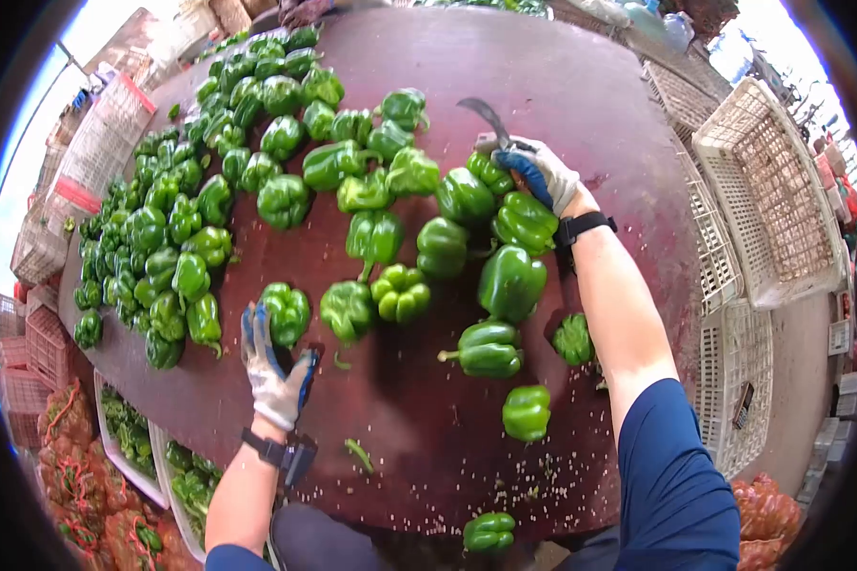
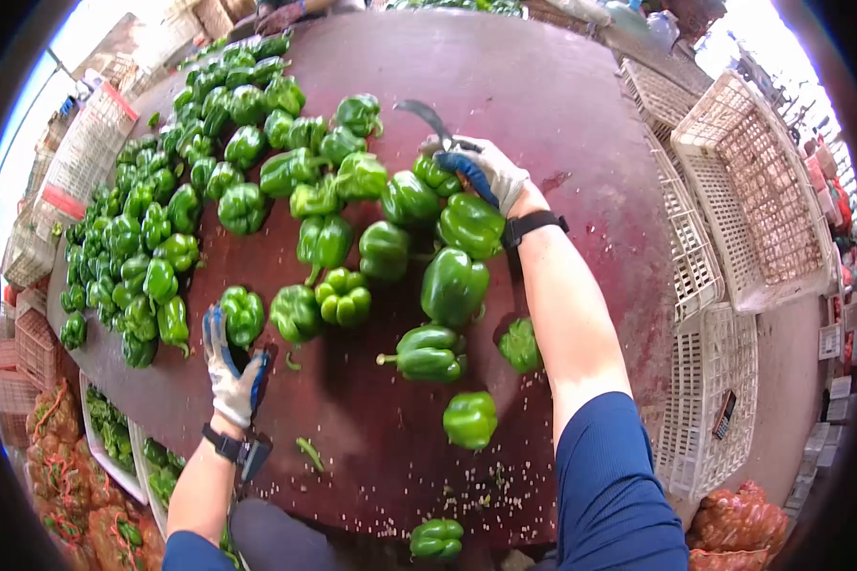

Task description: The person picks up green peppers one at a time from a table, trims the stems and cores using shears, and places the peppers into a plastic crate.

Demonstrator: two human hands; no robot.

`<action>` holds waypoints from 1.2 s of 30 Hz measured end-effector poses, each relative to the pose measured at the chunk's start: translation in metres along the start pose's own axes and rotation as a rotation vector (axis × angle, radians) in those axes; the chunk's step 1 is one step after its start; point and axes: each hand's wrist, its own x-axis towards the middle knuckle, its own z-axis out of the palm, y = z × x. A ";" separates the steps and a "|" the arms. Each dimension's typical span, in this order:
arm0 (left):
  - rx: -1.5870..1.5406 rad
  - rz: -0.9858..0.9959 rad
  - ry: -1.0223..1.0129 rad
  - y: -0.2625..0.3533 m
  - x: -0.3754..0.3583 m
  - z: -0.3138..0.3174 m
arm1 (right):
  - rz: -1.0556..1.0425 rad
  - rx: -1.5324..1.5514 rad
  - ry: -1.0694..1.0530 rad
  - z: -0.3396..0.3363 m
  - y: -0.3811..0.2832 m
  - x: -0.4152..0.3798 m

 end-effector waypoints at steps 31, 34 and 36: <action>0.199 -0.075 -0.063 -0.016 -0.003 0.009 | 0.410 -0.504 -0.084 0.126 -0.055 -0.165; 0.071 -0.052 -0.131 -0.022 -0.001 -0.003 | 0.347 -0.434 -0.009 0.116 -0.059 -0.187; -0.217 -0.074 -0.178 -0.026 -0.007 -0.012 | 0.312 -0.311 0.064 0.105 -0.053 -0.204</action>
